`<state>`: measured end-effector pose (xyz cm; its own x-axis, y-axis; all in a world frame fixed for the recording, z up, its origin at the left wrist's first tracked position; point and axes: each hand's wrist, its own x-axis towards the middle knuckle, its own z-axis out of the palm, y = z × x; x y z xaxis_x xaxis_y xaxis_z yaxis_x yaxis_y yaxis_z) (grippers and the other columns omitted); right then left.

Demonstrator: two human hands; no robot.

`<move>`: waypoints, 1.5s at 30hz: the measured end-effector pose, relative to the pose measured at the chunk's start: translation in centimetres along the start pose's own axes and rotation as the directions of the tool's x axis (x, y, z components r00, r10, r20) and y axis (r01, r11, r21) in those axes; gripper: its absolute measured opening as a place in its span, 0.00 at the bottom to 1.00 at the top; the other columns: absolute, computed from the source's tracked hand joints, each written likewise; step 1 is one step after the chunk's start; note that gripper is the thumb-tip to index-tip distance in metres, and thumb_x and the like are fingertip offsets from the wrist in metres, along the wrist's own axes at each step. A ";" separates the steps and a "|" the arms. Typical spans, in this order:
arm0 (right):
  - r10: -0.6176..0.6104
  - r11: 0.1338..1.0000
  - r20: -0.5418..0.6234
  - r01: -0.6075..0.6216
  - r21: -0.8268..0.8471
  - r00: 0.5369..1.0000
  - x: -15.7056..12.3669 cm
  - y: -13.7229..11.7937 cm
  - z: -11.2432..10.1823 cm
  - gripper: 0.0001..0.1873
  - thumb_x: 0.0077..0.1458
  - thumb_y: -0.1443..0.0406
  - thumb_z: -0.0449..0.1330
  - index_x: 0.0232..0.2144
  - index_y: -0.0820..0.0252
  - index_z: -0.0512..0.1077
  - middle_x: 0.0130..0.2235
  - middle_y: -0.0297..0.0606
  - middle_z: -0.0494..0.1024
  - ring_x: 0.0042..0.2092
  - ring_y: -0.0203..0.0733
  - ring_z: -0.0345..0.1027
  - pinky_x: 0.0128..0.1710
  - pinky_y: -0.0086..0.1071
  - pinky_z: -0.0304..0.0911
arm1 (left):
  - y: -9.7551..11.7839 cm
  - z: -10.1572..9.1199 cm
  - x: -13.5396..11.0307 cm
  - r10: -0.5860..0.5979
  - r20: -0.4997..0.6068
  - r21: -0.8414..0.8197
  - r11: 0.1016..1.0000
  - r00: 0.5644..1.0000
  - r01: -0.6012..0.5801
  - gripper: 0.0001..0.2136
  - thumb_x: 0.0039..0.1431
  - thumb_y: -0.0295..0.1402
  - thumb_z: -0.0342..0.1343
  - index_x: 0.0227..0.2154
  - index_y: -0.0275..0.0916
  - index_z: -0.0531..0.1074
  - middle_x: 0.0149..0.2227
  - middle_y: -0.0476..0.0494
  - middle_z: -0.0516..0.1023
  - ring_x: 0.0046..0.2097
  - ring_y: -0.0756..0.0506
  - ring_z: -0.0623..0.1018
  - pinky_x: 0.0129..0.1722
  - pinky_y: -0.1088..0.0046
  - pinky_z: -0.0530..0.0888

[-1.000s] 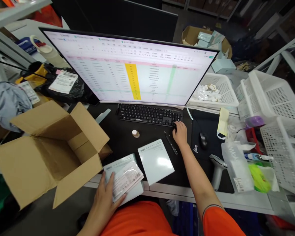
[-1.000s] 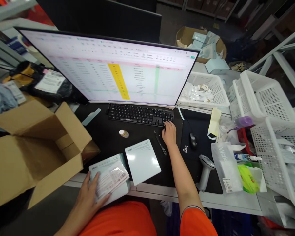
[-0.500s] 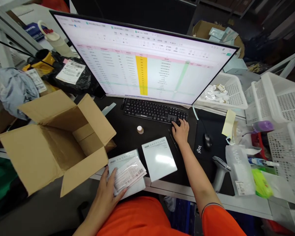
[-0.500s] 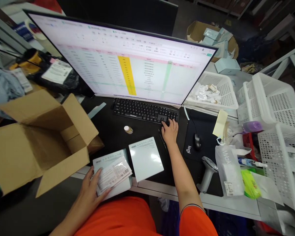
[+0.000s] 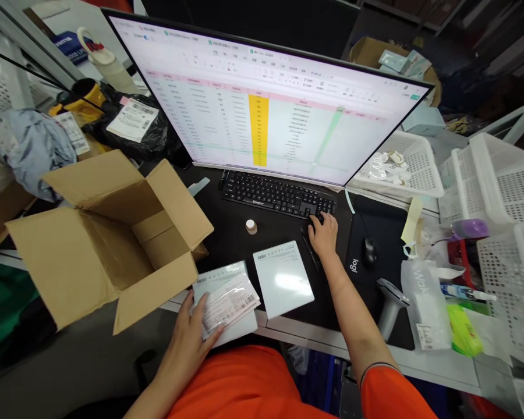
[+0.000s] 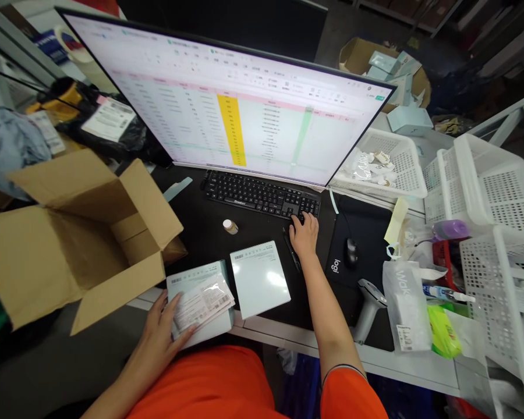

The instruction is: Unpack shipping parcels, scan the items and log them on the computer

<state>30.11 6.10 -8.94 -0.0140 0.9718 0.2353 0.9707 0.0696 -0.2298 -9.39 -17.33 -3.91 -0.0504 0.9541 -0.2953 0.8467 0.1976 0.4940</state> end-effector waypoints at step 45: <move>-0.153 0.765 0.289 -0.072 0.641 0.945 0.8 -16.0 -0.7 0.45 0.50 0.64 0.71 0.67 0.55 0.59 0.61 0.49 0.71 0.56 0.51 0.70 0.60 0.48 0.64 | 2.2 -3.5 1.4 -0.076 0.118 -0.025 0.997 0.990 0.079 0.06 0.61 0.38 0.49 0.33 0.43 0.67 0.38 0.40 0.77 0.44 0.37 0.77 0.45 0.63 0.70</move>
<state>14.70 5.62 -4.35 -0.2312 0.9728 -0.0154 0.5896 0.1275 -0.7976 -9.41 -14.77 -0.38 -0.0515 0.9032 -0.4261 0.8268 0.2779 0.4891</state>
